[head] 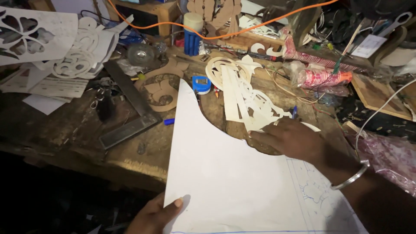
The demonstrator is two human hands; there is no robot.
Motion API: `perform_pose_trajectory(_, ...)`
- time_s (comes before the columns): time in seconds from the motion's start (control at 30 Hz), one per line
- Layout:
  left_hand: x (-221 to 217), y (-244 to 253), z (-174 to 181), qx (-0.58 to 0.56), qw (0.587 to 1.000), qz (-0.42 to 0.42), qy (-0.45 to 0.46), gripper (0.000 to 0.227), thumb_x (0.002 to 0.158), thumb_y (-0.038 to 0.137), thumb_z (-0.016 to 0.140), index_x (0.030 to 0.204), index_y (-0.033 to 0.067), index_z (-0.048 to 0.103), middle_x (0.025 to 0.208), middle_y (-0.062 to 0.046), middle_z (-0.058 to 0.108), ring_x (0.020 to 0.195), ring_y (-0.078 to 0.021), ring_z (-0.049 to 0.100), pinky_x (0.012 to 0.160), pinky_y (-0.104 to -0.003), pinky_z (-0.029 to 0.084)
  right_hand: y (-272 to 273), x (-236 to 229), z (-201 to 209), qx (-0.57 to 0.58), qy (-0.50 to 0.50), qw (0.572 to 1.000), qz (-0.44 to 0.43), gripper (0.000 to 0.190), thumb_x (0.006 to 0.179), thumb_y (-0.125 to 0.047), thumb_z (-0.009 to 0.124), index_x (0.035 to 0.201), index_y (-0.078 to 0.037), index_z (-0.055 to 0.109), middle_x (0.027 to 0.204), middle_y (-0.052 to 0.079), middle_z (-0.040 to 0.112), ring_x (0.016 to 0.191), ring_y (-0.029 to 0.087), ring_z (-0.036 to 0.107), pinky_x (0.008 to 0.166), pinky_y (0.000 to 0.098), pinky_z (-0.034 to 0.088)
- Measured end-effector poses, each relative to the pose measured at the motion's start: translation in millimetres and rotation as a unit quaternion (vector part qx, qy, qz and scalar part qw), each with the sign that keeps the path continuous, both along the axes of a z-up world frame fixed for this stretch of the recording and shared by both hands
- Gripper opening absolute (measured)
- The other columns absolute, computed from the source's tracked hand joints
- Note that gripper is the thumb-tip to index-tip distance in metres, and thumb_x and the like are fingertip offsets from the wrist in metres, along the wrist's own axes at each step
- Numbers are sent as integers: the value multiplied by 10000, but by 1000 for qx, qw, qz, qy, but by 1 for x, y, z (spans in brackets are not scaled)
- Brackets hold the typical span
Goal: The person is marking a decorative floral pattern onto a white board using a template and a marker.
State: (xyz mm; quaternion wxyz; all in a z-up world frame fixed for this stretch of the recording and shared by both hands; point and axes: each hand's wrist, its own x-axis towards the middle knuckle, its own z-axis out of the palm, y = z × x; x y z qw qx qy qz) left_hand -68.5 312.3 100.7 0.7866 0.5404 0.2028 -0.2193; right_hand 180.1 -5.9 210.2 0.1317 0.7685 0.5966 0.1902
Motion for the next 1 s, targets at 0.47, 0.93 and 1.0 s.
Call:
perform_pose_trajectory(0.47,3,-40,11,-79,990,114,-21,733,887,371,694,1467,-15,469,1319,-219,719,1251,-297,672,1080,-436,474,9,4,10,32,115,991,-53,436,910,-334,675,1337,-254,632,990,25,752,876,236,718,765,418,564)
perform_pose_trajectory(0.93,-16,-30,17,96,984,99,-117,659,984,348,653,1464,43,321,1208,-259,709,1152,-288,652,977,-431,547,14,15,3,11,95,995,-36,584,852,-222,654,1430,-285,600,1000,-4,743,831,213,704,754,383,547)
perform_pose_trajectory(1.0,-20,-28,36,124,982,87,-114,733,986,338,665,1538,99,245,1229,-328,721,1173,-371,642,992,-498,547,16,14,4,2,91,994,-53,578,861,-218,651,1431,-301,602,995,-13,733,829,212,701,759,376,550)
